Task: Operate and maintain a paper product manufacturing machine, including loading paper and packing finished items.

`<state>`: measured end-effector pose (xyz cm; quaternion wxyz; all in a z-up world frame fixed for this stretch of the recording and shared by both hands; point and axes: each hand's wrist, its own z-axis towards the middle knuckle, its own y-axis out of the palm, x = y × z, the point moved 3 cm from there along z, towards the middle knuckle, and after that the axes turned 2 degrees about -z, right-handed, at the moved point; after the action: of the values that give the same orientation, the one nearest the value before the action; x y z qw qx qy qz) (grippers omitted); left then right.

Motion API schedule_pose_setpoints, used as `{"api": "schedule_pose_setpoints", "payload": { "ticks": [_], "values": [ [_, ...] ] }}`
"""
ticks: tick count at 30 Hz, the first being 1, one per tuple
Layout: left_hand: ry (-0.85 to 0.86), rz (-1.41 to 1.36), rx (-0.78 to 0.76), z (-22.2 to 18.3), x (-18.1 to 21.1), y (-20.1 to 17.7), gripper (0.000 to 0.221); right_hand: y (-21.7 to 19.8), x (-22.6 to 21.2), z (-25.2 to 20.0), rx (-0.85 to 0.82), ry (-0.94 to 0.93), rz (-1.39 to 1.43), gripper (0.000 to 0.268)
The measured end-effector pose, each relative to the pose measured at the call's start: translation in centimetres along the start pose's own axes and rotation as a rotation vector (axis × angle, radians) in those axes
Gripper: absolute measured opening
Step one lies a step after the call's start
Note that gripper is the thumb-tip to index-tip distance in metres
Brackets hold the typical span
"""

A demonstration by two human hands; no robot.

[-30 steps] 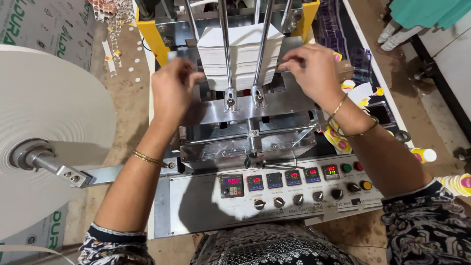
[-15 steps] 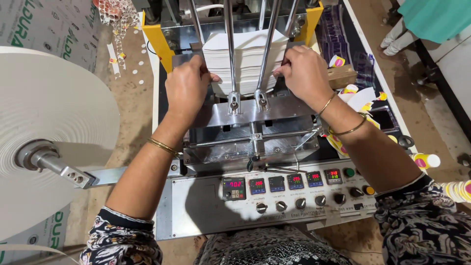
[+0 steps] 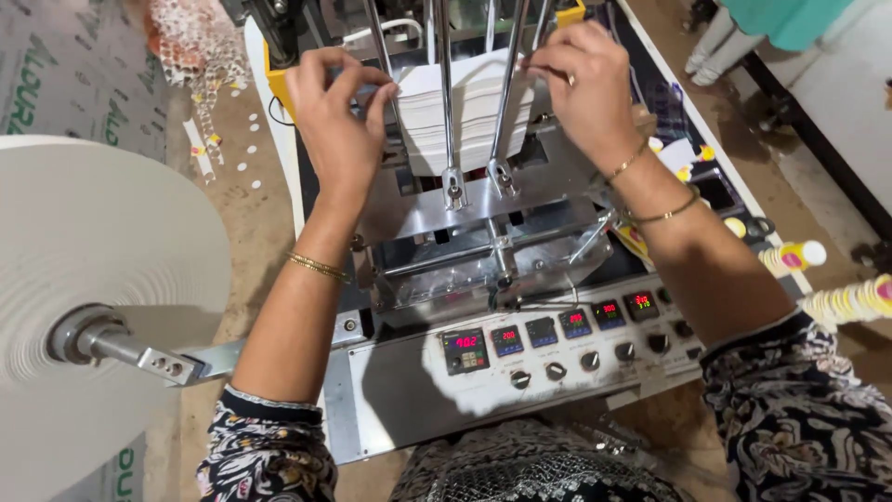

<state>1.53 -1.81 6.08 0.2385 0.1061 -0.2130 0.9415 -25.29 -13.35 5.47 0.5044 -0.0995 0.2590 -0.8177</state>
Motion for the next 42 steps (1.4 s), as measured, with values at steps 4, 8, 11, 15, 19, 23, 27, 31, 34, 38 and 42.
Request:
{"api": "schedule_pose_setpoints", "payload": {
  "ticks": [4, 8, 11, 15, 19, 23, 27, 31, 34, 38, 42],
  "values": [
    [-0.068, -0.089, 0.012, -0.5, -1.1, 0.0, 0.017, -0.4, -0.4, 0.5, -0.013, 0.047, -0.036, 0.016],
    [-0.096, -0.161, -0.03, -0.4, -0.4, -0.4, 0.025, -1.1, -0.8, -0.6, -0.042, 0.141, -0.059, 0.019],
    [-0.121, -0.255, 0.001, -1.4, 2.0, -3.0, 0.035, -5.7, -2.4, -2.5, 0.008, 0.202, -0.178, 0.033],
    [-0.362, -0.604, 0.144, -6.7, 8.9, -6.2, 0.037, -16.2, -6.5, -10.3, 0.064, 0.358, -0.122, 0.045],
    [-0.224, -0.592, 0.052, -14.8, 18.5, -1.0, 0.031, -22.4, -5.5, -27.4, -0.03, 0.686, -0.307, 0.05],
    [-0.148, -0.628, -0.48, -19.9, 29.9, 9.3, 0.023, -30.9, -7.2, -43.4, -0.241, 1.018, -0.483, 0.053],
    [-0.132, -0.784, -0.78, -21.2, 40.9, 19.3, 0.021, -40.2, -7.8, -51.8, -0.032, 1.512, -0.391, 0.039],
    [-0.054, -0.828, -0.807, -19.8, 48.1, 26.7, 0.021, -46.9, -3.2, -54.0, -0.195, 1.27, -0.527, 0.029],
    [-0.034, -0.684, -0.716, -17.1, 49.7, 31.1, 0.023, -48.9, 3.1, -53.9, -0.046, 1.343, -0.293, 0.022],
    [-0.028, -0.45, -0.568, -12.2, 48.8, 36.2, 0.013, -49.1, 13.8, -50.3, -0.077, 1.178, -0.001, 0.019],
    [-0.021, -0.238, -0.452, -7.9, 48.8, 41.0, 0.009, -48.6, 24.6, -45.5, -0.143, 0.868, 0.26, 0.015]
  ]
}}
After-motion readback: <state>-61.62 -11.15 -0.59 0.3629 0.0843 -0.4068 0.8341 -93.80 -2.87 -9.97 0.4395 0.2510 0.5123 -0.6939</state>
